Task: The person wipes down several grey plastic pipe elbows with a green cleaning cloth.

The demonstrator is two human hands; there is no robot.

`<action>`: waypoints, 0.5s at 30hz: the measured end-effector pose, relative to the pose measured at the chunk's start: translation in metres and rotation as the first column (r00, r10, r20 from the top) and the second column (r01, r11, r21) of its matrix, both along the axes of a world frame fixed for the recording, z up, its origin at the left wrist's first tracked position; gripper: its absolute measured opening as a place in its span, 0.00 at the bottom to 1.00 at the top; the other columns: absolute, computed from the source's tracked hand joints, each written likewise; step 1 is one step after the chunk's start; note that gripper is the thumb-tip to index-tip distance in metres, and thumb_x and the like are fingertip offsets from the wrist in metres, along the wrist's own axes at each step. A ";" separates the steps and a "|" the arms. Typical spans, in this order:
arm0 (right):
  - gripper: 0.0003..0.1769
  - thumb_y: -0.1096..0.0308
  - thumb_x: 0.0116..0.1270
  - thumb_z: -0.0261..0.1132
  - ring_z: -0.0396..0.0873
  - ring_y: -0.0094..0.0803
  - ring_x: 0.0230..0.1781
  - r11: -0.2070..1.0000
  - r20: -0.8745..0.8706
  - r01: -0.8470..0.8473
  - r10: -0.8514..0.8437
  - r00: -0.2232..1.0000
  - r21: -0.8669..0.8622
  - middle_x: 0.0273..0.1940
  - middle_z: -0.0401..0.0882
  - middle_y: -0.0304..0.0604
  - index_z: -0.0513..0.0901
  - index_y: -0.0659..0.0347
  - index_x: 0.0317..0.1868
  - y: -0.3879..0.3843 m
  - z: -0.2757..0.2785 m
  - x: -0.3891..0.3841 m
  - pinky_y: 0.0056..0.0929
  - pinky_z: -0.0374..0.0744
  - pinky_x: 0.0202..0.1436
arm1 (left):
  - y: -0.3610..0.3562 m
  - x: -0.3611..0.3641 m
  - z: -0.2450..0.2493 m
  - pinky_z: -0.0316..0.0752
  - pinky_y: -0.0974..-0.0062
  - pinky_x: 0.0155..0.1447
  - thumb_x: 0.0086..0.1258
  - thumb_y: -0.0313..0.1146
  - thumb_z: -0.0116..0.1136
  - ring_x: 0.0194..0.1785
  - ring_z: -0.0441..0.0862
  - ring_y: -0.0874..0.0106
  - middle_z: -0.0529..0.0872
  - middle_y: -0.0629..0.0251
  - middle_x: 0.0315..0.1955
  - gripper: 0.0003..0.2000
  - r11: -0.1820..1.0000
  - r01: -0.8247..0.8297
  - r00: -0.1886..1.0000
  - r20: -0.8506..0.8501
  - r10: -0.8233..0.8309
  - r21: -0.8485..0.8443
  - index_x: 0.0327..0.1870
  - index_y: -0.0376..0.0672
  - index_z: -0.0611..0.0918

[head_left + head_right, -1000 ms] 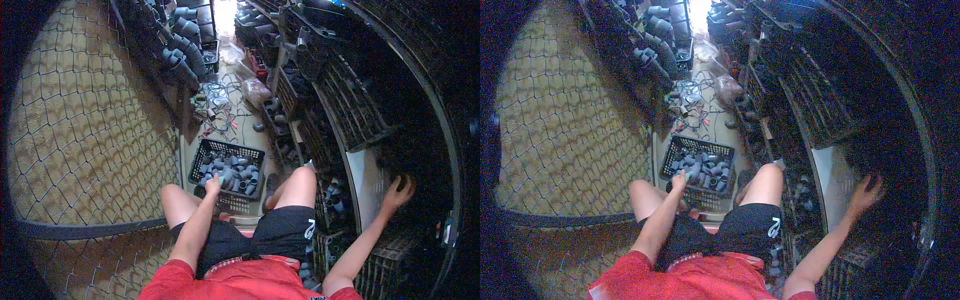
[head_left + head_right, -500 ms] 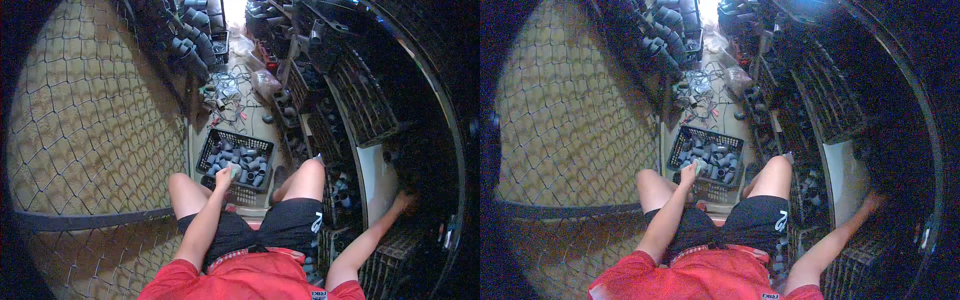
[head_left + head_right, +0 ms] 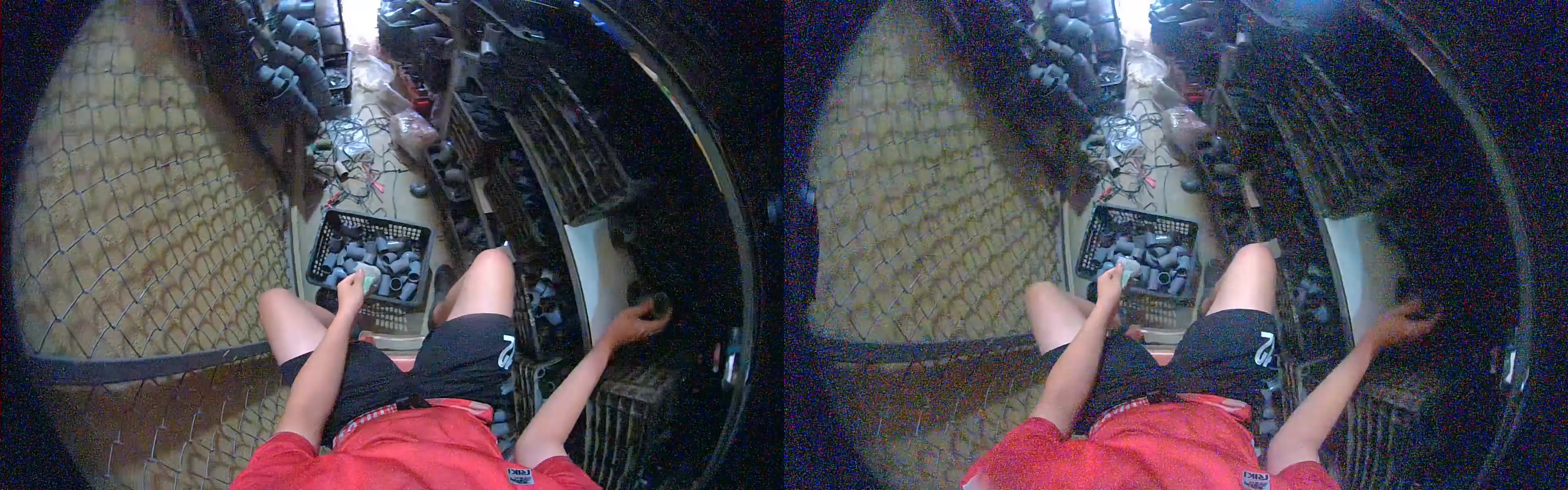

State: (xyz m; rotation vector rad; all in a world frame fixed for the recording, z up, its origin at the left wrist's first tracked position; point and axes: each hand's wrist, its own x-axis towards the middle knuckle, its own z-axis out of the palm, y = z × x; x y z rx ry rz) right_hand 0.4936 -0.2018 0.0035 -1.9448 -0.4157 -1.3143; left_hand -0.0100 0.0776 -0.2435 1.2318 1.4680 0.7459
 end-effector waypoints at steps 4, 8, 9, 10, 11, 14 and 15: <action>0.27 0.64 0.76 0.58 0.69 0.54 0.66 0.997 -0.060 -0.023 0.027 0.998 0.072 0.66 0.67 0.61 0.65 0.68 0.69 0.001 -0.003 -0.012 0.47 0.67 0.70 | -0.005 0.011 0.028 0.76 0.73 0.44 0.78 0.48 0.50 0.38 0.82 0.75 0.88 0.63 0.36 0.22 0.999 0.029 1.000 -0.010 -0.029 0.018 0.46 0.34 0.86; 0.27 0.57 0.80 0.49 0.69 0.50 0.63 0.915 -0.166 -0.212 0.282 0.945 0.343 0.65 0.67 0.60 0.60 0.64 0.71 0.018 0.011 -0.065 0.44 0.69 0.66 | -0.019 0.029 0.073 0.77 0.74 0.41 0.81 0.48 0.46 0.37 0.82 0.75 0.86 0.66 0.39 0.20 0.965 -0.021 0.823 0.544 0.165 -0.261 0.50 0.38 0.82; 0.27 0.53 0.81 0.47 0.73 0.48 0.59 0.863 -0.199 -0.280 0.389 0.900 0.420 0.62 0.69 0.59 0.60 0.62 0.70 0.029 0.019 -0.091 0.44 0.73 0.62 | -0.021 0.035 0.083 0.77 0.74 0.41 0.81 0.48 0.46 0.37 0.82 0.75 0.86 0.66 0.39 0.20 0.966 -0.006 0.823 0.548 0.152 -0.259 0.50 0.38 0.82; 0.27 0.50 0.81 0.45 0.76 0.44 0.53 0.676 -0.234 -0.490 0.688 0.687 0.550 0.59 0.72 0.57 0.61 0.60 0.68 0.042 0.021 -0.116 0.42 0.77 0.55 | -0.029 0.042 0.104 0.77 0.75 0.40 0.81 0.47 0.46 0.37 0.82 0.75 0.86 0.66 0.39 0.20 0.990 -0.043 0.838 0.535 0.110 -0.137 0.50 0.37 0.81; 0.27 0.46 0.81 0.43 0.79 0.40 0.46 0.419 -0.210 -0.608 0.898 0.386 0.675 0.55 0.75 0.55 0.63 0.58 0.66 0.056 0.019 -0.142 0.41 0.81 0.48 | -0.038 0.048 0.127 0.77 0.75 0.40 0.81 0.47 0.45 0.37 0.82 0.76 0.85 0.66 0.40 0.20 0.997 -0.074 0.853 0.517 0.070 -0.013 0.51 0.37 0.80; 0.25 0.51 0.80 0.44 0.77 0.39 0.51 0.349 -0.470 -0.447 0.861 -0.194 0.824 0.60 0.72 0.51 0.63 0.61 0.65 0.097 0.044 -0.247 0.39 0.79 0.52 | -0.063 0.061 0.173 0.75 0.79 0.39 0.82 0.46 0.44 0.38 0.81 0.78 0.84 0.67 0.41 0.20 0.979 -0.087 0.940 0.341 0.019 0.185 0.51 0.36 0.79; 0.24 0.54 0.81 0.45 0.76 0.36 0.54 0.270 -0.532 -0.604 0.789 -0.308 0.750 0.58 0.72 0.48 0.62 0.61 0.67 0.107 0.028 -0.263 0.38 0.76 0.57 | -0.073 0.065 0.188 0.74 0.81 0.39 0.82 0.47 0.44 0.38 0.80 0.79 0.84 0.68 0.41 0.20 0.931 -0.076 0.972 0.236 -0.012 0.358 0.51 0.36 0.78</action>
